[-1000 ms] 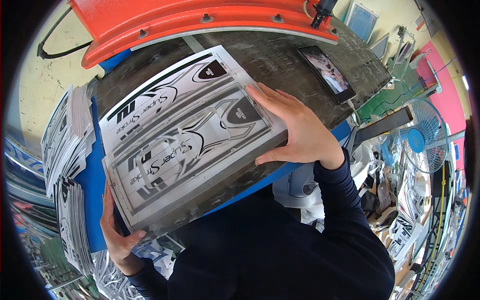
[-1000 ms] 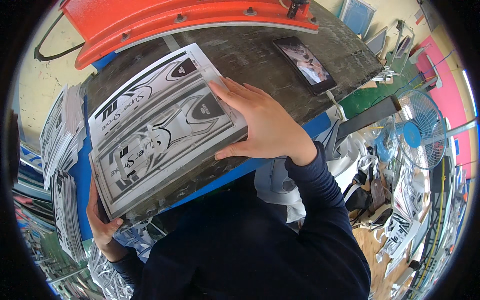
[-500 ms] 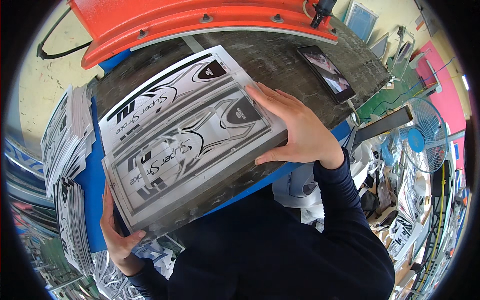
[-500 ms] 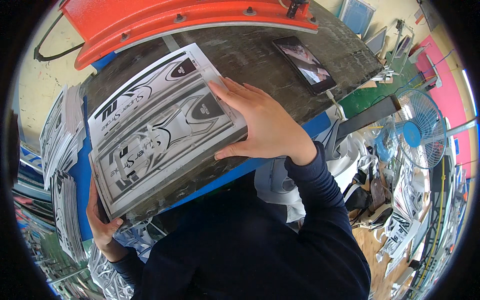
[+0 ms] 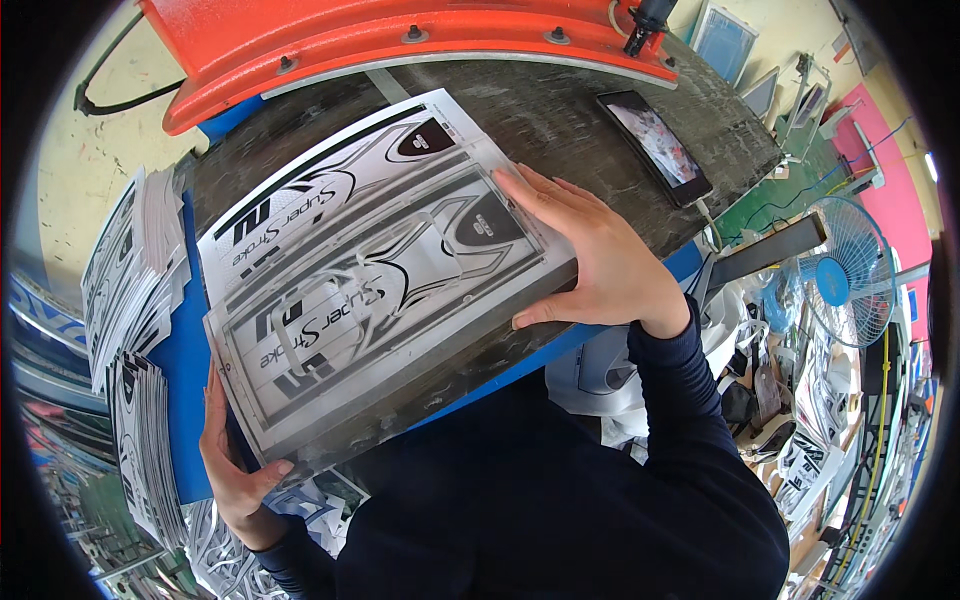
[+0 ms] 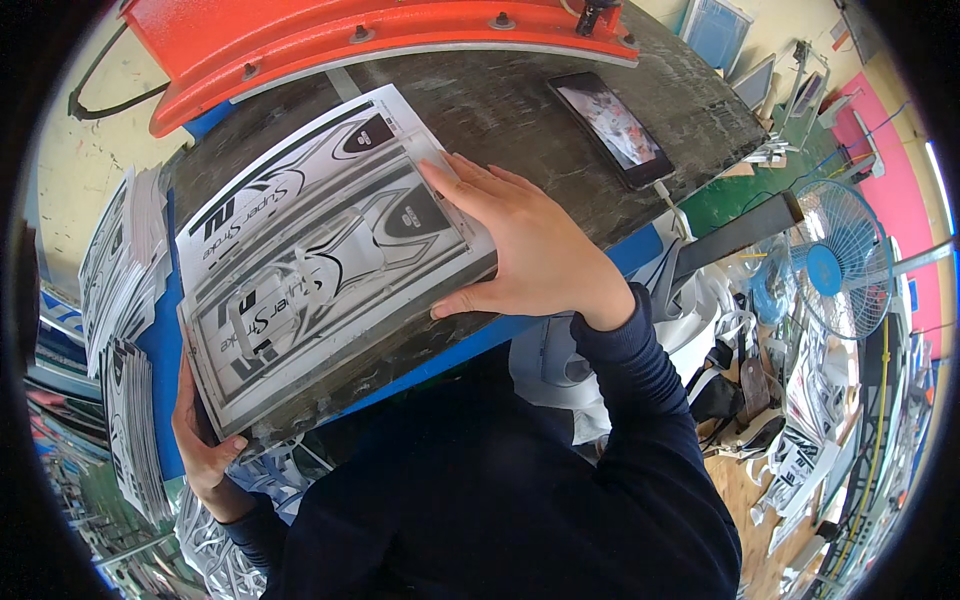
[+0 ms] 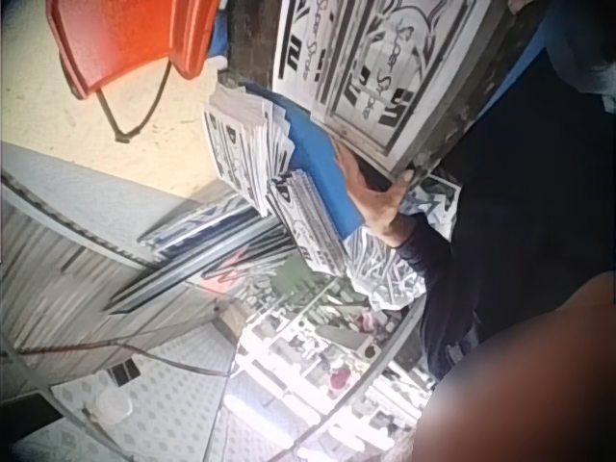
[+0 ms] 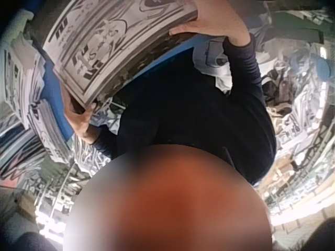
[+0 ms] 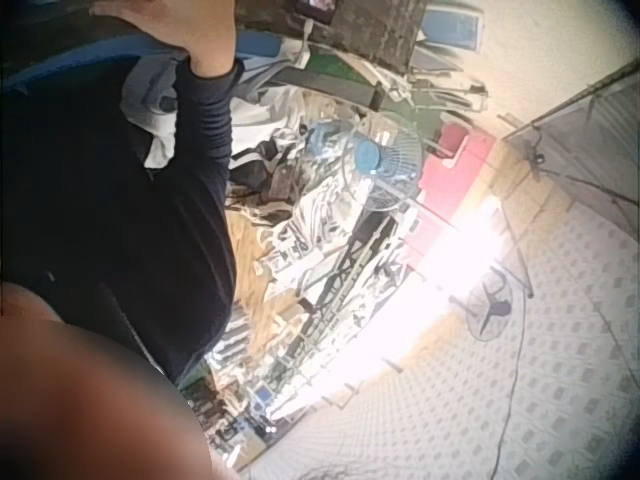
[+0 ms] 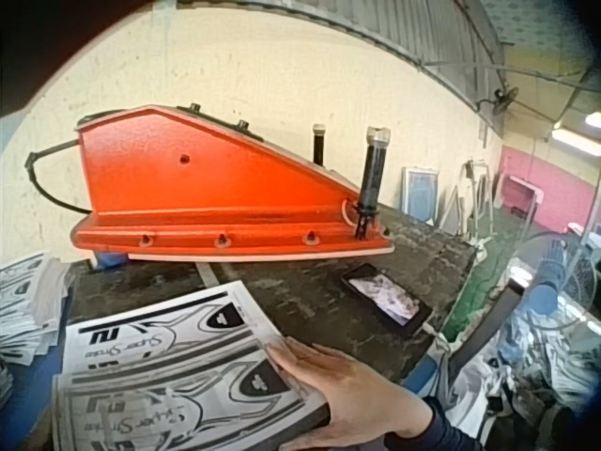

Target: Cutting out stickers using a manual die cutting machine.

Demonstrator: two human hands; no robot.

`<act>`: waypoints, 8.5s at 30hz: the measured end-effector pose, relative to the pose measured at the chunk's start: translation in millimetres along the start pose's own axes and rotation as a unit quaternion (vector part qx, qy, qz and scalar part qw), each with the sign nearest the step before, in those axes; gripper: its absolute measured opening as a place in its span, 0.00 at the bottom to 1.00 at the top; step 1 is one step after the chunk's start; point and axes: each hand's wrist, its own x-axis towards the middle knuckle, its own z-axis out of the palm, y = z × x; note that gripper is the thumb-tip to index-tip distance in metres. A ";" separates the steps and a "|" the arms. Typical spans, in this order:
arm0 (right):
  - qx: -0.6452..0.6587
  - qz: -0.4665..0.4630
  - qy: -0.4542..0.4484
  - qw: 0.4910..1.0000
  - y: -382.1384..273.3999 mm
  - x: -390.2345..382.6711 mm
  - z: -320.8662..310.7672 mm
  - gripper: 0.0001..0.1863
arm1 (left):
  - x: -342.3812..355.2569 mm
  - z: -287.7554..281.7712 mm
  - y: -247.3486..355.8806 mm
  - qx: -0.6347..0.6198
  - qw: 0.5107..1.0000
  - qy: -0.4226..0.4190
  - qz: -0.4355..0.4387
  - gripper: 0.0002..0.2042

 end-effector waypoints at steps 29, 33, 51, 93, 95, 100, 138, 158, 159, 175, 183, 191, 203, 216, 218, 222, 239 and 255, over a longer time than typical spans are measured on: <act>0.006 -0.002 0.001 1.000 -0.1 1.0 -1.3 0.68 | -1.9 -5.3 -7.0 0.007 1.000 -0.004 0.012 0.66; -0.001 -0.002 -0.005 1.000 -1.4 2.3 -1.8 0.69 | -1.6 -8.1 -6.7 0.028 0.999 -0.004 0.018 0.64; -0.007 -0.006 -0.005 1.000 -0.3 1.9 -1.7 0.69 | -0.8 -4.8 -1.7 0.057 0.998 0.012 -0.003 0.66; 0.006 -0.007 -0.004 1.000 -0.7 1.8 -3.0 0.66 | -0.3 -6.8 -6.0 0.052 0.999 0.003 0.011 0.67; 0.006 -0.006 -0.005 1.000 -1.4 1.9 -3.5 0.66 | -0.7 -7.3 -7.4 0.063 0.998 0.006 0.013 0.66; 0.002 -0.007 -0.007 1.000 -2.5 2.5 -3.9 0.66 | -1.8 -7.4 -9.2 0.064 0.998 0.010 0.013 0.65; 0.071 0.026 -0.027 0.997 -0.3 4.2 -2.8 0.67 | -8.0 -13.1 2.9 0.162 0.986 -0.028 -0.001 0.63; 0.078 0.033 -0.021 0.996 0.8 3.7 -1.0 0.66 | -7.6 -12.3 3.9 0.165 0.986 -0.029 0.005 0.62; 0.079 0.032 -0.021 0.996 0.2 4.3 -0.9 0.67 | -7.8 -12.2 4.2 0.165 0.986 -0.028 0.002 0.62; 0.023 0.011 -0.018 0.999 -5.9 4.5 -6.5 0.68 | -4.3 -10.2 -2.1 0.116 0.993 0.001 0.003 0.63; 0.010 0.025 -0.016 1.000 -6.9 4.7 -5.7 0.70 | -3.3 -8.8 -2.6 0.091 0.996 0.012 -0.016 0.65; 0.004 0.027 -0.023 0.999 -6.2 6.0 -5.9 0.71 | -3.0 -6.5 -1.2 0.077 0.996 0.022 -0.025 0.64; 0.011 0.021 -0.032 0.999 -8.6 6.8 -9.6 0.67 | -1.5 -9.3 2.0 0.071 0.997 0.007 -0.019 0.64; 0.044 0.025 -0.027 0.998 -6.2 7.6 -5.7 0.67 | -8.1 -12.6 4.7 0.132 0.991 -0.012 -0.011 0.62; 0.049 0.034 -0.027 0.998 -5.2 6.6 -5.7 0.67 | -7.9 -12.7 4.5 0.134 0.991 -0.012 -0.008 0.62; 0.046 0.033 -0.027 0.998 -2.9 5.5 -5.9 0.67 | -7.4 -12.6 5.3 0.137 0.990 -0.015 -0.003 0.62; 0.114 0.013 -0.054 0.992 -3.8 1.4 -22.7 0.61 | -2.9 -4.9 7.6 0.086 0.996 0.000 0.004 0.61; 0.274 0.199 0.391 0.855 145.9 142.1 -191.6 0.16 | -6.3 0.9 -2.5 -0.025 0.990 0.092 0.101 0.60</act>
